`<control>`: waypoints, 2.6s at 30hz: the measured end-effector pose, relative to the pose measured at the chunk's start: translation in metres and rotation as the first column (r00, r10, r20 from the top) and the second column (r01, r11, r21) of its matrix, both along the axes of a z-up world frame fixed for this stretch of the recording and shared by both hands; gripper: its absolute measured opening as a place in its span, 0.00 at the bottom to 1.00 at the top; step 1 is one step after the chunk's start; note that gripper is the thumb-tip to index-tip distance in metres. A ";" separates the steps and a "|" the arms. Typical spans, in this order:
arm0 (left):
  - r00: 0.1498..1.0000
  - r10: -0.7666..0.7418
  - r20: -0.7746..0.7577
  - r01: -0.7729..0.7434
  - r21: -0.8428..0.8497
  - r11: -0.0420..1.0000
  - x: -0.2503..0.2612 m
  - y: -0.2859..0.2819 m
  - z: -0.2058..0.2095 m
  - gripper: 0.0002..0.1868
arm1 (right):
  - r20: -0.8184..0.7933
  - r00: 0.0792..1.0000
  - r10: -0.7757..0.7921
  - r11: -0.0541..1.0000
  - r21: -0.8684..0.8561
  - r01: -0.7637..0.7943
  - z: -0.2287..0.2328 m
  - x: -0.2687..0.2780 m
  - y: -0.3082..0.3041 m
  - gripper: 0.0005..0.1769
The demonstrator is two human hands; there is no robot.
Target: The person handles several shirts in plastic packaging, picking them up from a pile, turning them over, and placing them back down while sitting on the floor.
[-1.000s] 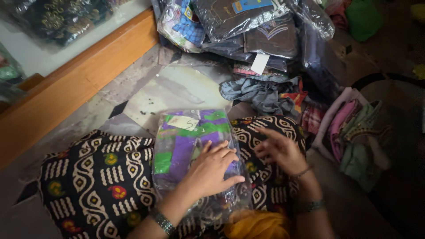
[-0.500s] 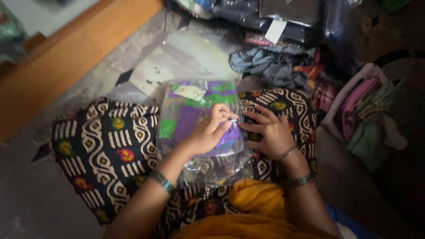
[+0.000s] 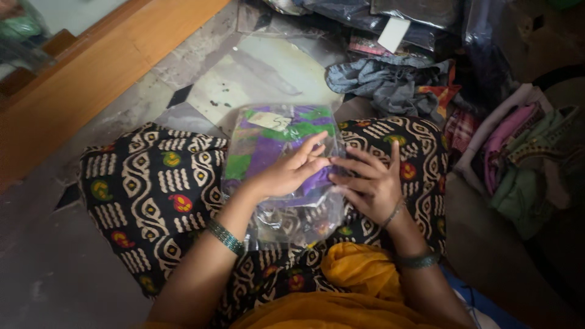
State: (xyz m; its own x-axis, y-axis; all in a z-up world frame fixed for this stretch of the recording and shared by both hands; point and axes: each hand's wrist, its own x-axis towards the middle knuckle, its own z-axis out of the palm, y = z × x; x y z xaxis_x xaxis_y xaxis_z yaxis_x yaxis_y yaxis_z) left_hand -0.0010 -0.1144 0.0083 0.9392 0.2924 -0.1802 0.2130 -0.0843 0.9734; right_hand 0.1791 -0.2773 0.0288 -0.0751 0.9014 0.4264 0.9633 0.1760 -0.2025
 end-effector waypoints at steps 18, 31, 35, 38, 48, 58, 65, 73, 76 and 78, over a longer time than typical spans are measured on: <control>0.881 0.406 0.243 -0.472 0.408 0.781 -0.074 0.091 0.038 0.29 | -0.954 0.288 -0.090 0.971 -0.020 0.237 -0.009 0.046 0.118 0.13; 0.501 0.786 0.362 -0.810 -0.123 0.573 0.006 0.171 0.050 0.10 | -0.996 0.069 0.060 0.998 0.058 -0.018 0.041 0.069 0.200 0.26; 0.642 0.718 0.269 -0.718 -0.118 0.686 -0.002 0.170 0.035 0.12 | -0.994 0.053 -0.099 0.984 -0.106 -0.144 0.024 0.077 0.204 0.31; 0.664 0.700 0.263 -0.662 -0.229 0.714 -0.011 0.158 0.035 0.12 | -0.991 -0.048 -0.122 0.981 -0.113 -0.159 0.001 0.085 0.203 0.26; 0.611 0.642 0.463 -0.629 -0.209 0.749 -0.001 0.173 0.013 0.09 | -0.997 0.011 0.081 0.978 0.078 -0.193 0.016 0.081 0.193 0.16; 0.514 0.743 0.428 -0.597 -0.443 0.668 0.007 0.159 0.038 0.17 | -0.987 0.150 -0.054 0.991 -0.071 -0.110 0.019 0.076 0.186 0.28; 0.583 0.625 0.519 -0.450 -0.435 0.780 -0.005 0.174 0.013 0.10 | -0.998 -0.029 0.047 0.998 0.049 -0.048 -0.031 0.088 0.198 0.07; 0.524 0.614 0.590 -0.430 -0.439 0.789 -0.008 0.172 0.004 0.20 | -0.987 0.053 0.152 0.988 0.150 -0.049 -0.048 0.087 0.200 0.12; 0.518 0.611 0.599 -0.519 -0.348 0.781 -0.008 0.172 -0.001 0.26 | -0.984 0.080 0.161 0.986 0.157 -0.051 -0.047 0.087 0.198 0.14; 0.558 0.620 0.552 -0.565 -0.295 0.770 -0.006 0.173 -0.007 0.17 | -0.978 0.085 0.189 0.979 0.181 -0.090 -0.049 0.091 0.197 0.13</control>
